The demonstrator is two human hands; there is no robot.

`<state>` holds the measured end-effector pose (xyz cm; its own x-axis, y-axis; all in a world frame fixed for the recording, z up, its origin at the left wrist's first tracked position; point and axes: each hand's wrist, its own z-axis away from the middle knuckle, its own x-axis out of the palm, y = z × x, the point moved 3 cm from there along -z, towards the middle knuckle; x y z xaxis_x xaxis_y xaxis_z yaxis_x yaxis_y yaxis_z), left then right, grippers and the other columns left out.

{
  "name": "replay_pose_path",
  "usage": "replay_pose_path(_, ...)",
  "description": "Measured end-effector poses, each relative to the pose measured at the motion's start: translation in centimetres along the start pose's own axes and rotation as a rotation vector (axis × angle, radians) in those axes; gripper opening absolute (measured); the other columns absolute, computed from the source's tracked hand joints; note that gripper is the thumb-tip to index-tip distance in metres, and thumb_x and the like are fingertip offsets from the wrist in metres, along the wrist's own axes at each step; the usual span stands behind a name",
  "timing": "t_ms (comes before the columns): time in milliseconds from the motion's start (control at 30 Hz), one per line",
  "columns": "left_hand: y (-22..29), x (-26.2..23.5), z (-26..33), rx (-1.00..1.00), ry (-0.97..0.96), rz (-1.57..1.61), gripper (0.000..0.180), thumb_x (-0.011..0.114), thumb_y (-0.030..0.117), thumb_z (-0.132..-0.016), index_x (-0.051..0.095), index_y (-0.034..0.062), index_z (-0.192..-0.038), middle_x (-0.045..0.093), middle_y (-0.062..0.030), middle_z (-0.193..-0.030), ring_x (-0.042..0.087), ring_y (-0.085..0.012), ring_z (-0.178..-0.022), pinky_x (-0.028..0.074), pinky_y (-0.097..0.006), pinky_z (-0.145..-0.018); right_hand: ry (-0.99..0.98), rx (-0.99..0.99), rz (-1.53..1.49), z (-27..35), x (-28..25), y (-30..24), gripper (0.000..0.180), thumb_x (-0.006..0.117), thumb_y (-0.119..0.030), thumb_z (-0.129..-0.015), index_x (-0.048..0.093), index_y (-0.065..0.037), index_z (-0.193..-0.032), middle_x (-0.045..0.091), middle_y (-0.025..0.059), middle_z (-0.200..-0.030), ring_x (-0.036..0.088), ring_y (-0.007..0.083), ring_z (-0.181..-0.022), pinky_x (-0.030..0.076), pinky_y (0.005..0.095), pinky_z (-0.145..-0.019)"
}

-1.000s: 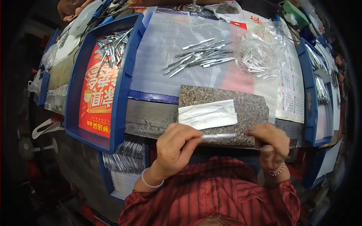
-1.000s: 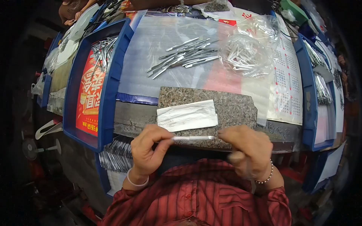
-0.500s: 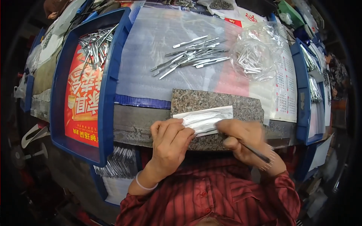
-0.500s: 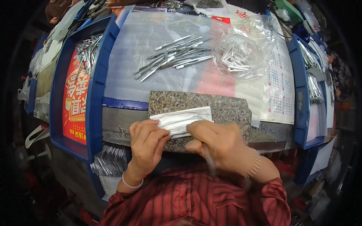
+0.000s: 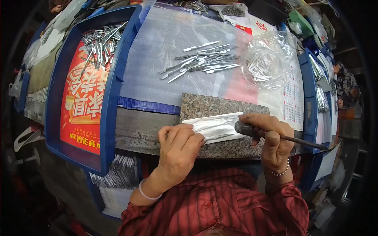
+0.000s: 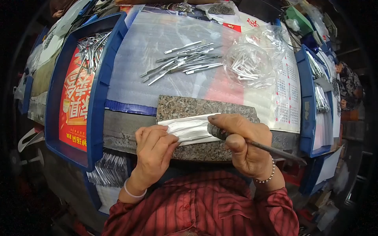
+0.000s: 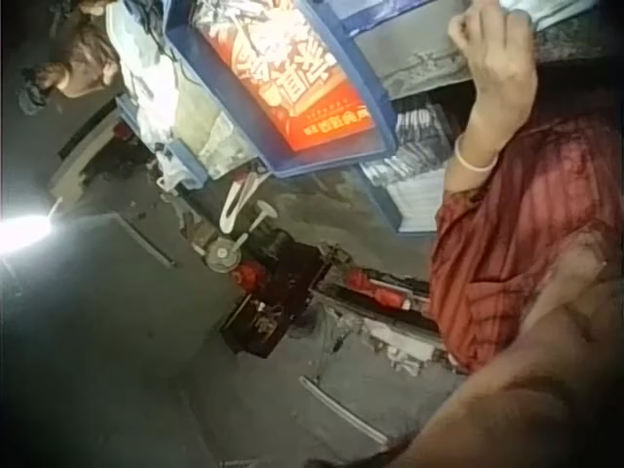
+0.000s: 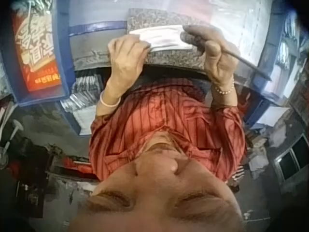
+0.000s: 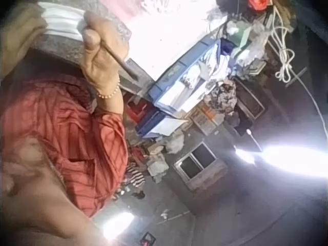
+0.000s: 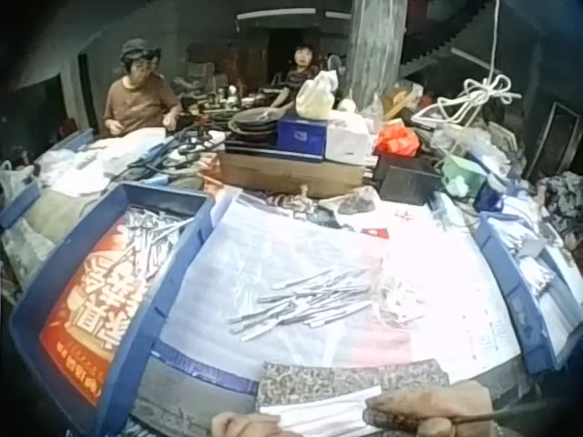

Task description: Polishing or deburring small metal rods on a cloth/paper placed over a stone block.

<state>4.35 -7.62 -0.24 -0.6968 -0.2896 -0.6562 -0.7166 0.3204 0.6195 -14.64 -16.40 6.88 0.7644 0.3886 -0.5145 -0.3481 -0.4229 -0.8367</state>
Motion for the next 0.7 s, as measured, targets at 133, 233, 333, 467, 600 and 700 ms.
replay_pose_path(133, -0.1, 0.0, 0.1, -0.006, 0.003, -0.011, 0.024, 0.074, 0.002, -0.071, 0.063, 0.0071, -0.092, 0.058, -0.0068, -0.088, 0.059, -0.0271, -0.094, 0.036, -0.040, -0.084, 0.023, 0.011, 0.063, 0.7, -0.6, -1.6, 0.041, 0.052, -0.033, -0.096, 0.067, 0.004, -0.105, 0.071, 0.0175, -0.096, 0.070, 0.0281, -0.074, 0.055, 0.0318, -0.063)
replay_pose_path(233, -0.1, -0.3, 0.3, -0.001, 0.010, -0.002, 0.024, 0.074, 0.002, -0.071, 0.064, 0.0069, -0.093, 0.058, -0.0067, -0.088, 0.059, -0.0269, -0.094, 0.036, -0.040, -0.084, -0.010, -0.428, 0.209, -0.1, 0.7, -2.5, 0.026, 0.067, -0.014, -0.082, 0.065, 0.001, -0.103, 0.070, 0.0170, -0.092, 0.068, 0.0265, -0.068, 0.053, 0.0318, -0.055)
replay_pose_path(333, -0.1, -0.2, 0.2, -0.017, -0.017, 0.003, 0.026, 0.074, 0.002, -0.071, 0.064, 0.0070, -0.094, 0.058, -0.0058, -0.088, 0.060, -0.0266, -0.095, 0.036, -0.040, -0.085, -0.283, -0.219, 0.174, -0.9, 4.4, -0.1, 0.014, 0.068, -0.016, -0.086, 0.061, -0.005, -0.090, 0.061, 0.0127, -0.074, 0.062, 0.0318, -0.061, 0.049, 0.0367, -0.051)
replay_pose_path(467, -0.4, -0.9, 0.3, -0.020, -0.015, -0.033, 0.027, 0.075, 0.003, -0.070, 0.065, 0.0083, -0.094, 0.058, -0.0053, -0.089, 0.060, -0.0271, -0.098, 0.036, -0.041, -0.085, -0.213, -0.183, 0.089, -0.7, 4.5, 1.0, 0.012, 0.065, -0.017, -0.090, 0.061, -0.005, -0.091, 0.061, 0.0126, -0.075, 0.062, 0.0336, -0.062, 0.049, 0.0375, -0.052)
replay_pose_path(600, -0.8, -1.9, 0.7, -0.036, -0.017, -0.072, 0.025, 0.075, 0.003, -0.071, 0.064, 0.0079, -0.093, 0.057, -0.0055, -0.089, 0.060, -0.0268, -0.098, 0.036, -0.041, -0.086, -0.285, -0.106, 0.099, -0.9, 4.3, 0.4, 0.013, 0.064, -0.014, -0.088, 0.062, -0.003, -0.095, 0.063, 0.0139, -0.079, 0.064, 0.0325, -0.063, 0.051, 0.0365, -0.053)
replay_pose_path(700, -0.9, -1.8, 0.6, -0.019, -0.015, -0.080, 0.023, 0.074, 0.003, -0.072, 0.064, 0.0079, -0.093, 0.058, -0.0057, -0.089, 0.061, -0.0271, -0.099, 0.036, -0.040, -0.086, -0.099, -0.465, 0.086, -0.8, 2.7, -2.6, 0.027, 0.065, -0.009, -0.082, 0.061, 0.003, -0.106, 0.066, 0.0156, -0.085, 0.066, 0.0296, -0.066, 0.052, 0.0360, -0.054)
